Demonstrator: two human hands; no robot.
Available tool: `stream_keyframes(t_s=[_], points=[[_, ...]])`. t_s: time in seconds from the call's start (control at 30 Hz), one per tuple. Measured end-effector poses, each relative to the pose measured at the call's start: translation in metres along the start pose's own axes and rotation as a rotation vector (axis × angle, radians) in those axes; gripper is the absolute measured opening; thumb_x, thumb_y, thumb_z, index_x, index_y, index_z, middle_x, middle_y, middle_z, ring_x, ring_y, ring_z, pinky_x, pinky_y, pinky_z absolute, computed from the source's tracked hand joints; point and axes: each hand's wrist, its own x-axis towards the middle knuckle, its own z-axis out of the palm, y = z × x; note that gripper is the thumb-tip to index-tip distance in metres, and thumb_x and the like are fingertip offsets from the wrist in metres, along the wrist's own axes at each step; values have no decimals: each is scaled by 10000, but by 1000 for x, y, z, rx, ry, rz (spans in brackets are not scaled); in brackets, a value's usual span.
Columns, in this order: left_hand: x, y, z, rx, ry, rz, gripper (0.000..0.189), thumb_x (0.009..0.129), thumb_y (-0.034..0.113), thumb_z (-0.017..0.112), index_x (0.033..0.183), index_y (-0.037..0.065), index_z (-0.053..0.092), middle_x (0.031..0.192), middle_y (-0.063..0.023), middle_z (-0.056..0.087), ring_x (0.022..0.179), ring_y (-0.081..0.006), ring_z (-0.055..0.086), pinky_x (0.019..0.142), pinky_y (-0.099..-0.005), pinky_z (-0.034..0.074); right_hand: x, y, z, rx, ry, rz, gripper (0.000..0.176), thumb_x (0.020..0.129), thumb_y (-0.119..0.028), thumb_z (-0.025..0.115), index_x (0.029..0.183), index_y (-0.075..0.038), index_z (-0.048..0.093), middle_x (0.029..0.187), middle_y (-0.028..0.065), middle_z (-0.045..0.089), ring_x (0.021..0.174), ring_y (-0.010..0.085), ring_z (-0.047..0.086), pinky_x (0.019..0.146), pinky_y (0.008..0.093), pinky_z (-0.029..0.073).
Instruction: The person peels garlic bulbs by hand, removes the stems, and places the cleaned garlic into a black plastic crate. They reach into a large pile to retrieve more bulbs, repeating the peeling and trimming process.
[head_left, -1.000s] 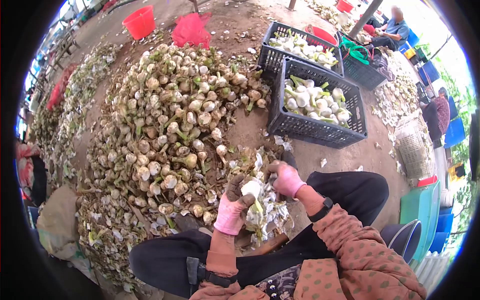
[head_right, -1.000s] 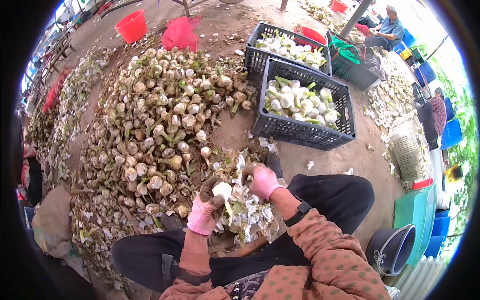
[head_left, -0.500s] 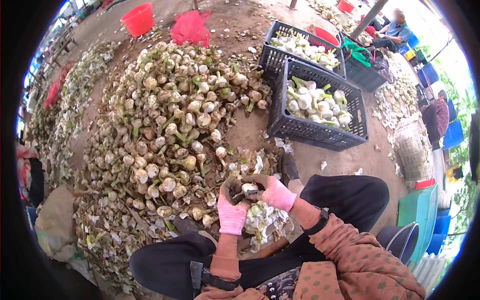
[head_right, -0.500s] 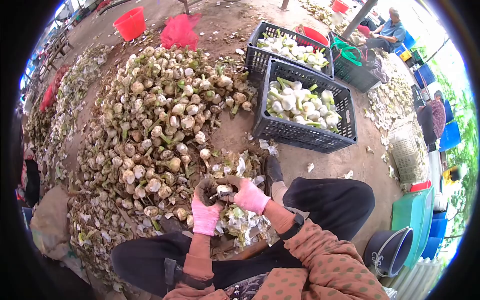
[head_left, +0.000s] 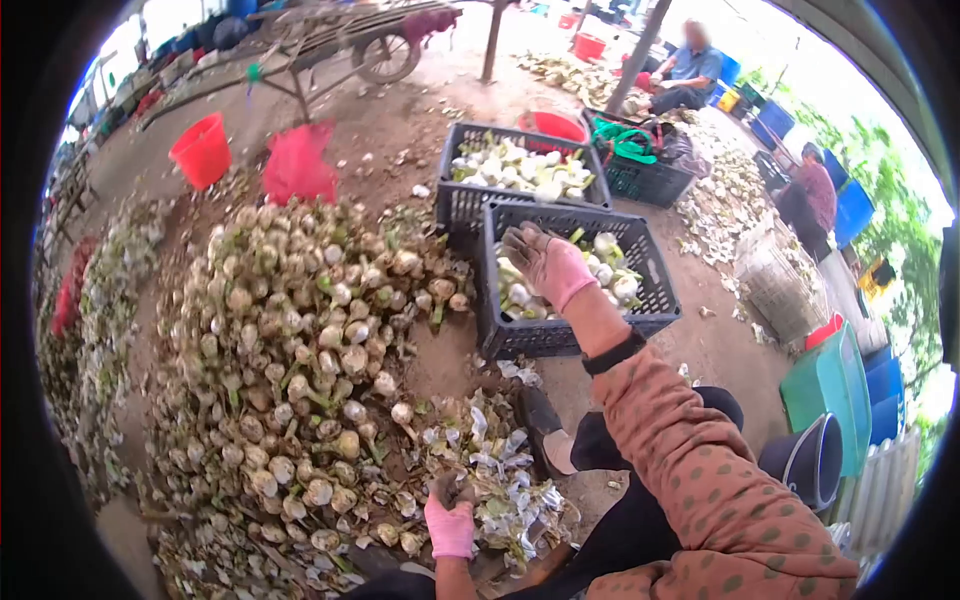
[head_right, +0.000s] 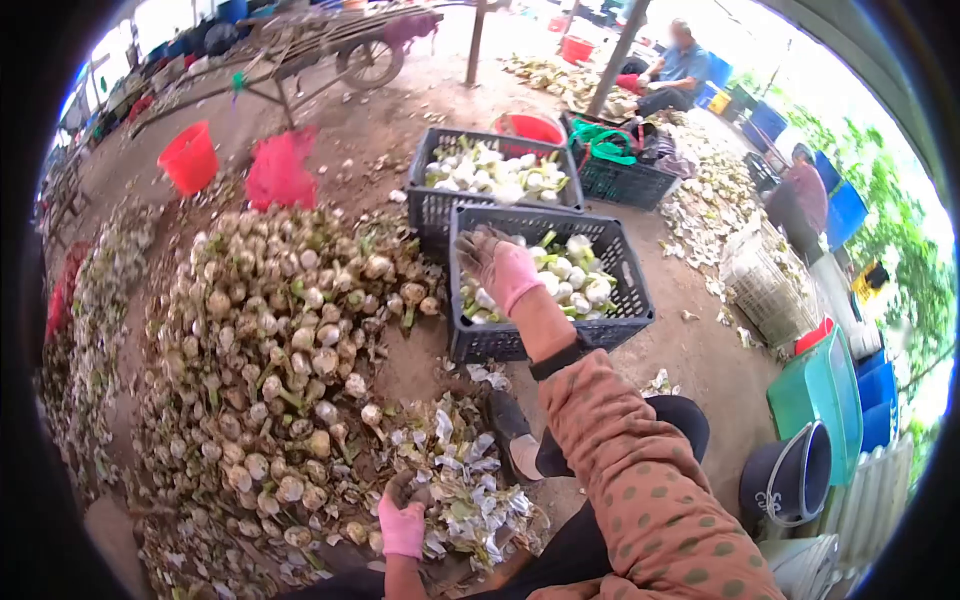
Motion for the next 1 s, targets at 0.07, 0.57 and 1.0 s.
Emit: stream_keyframes(t_s=[0.07, 0.57, 1.0], points=[[5, -8, -6, 38, -44, 11, 355, 796, -67, 548, 1149, -26, 540, 974, -81, 616, 835, -133, 592, 734, -254, 496, -20, 23, 14, -146, -75, 54, 169, 878, -18, 580, 1047, -2, 583, 901, 113, 647, 788, 226, 650, 687, 333, 557], [24, -3, -16, 321, 120, -25, 257, 771, -11, 630, 1024, 37, 647, 949, -113, 601, 845, -205, 593, 776, -307, 477, -66, 327, -44, -1922, -662, -3, 450, 750, -34, 548, 1181, -159, 570, 1221, 163, 550, 1115, 349, 534, 929, 409, 448], [20, 15, -18, 118, 341, 301, 560, 712, -133, 618, 1244, 6, 509, 1206, -98, 529, 1088, -167, 531, 953, -294, 437, -190, 203, -14, -272, -294, 850, 269, 881, -142, 616, 1127, -60, 543, 990, 45, 614, 918, 150, 595, 830, 296, 487]])
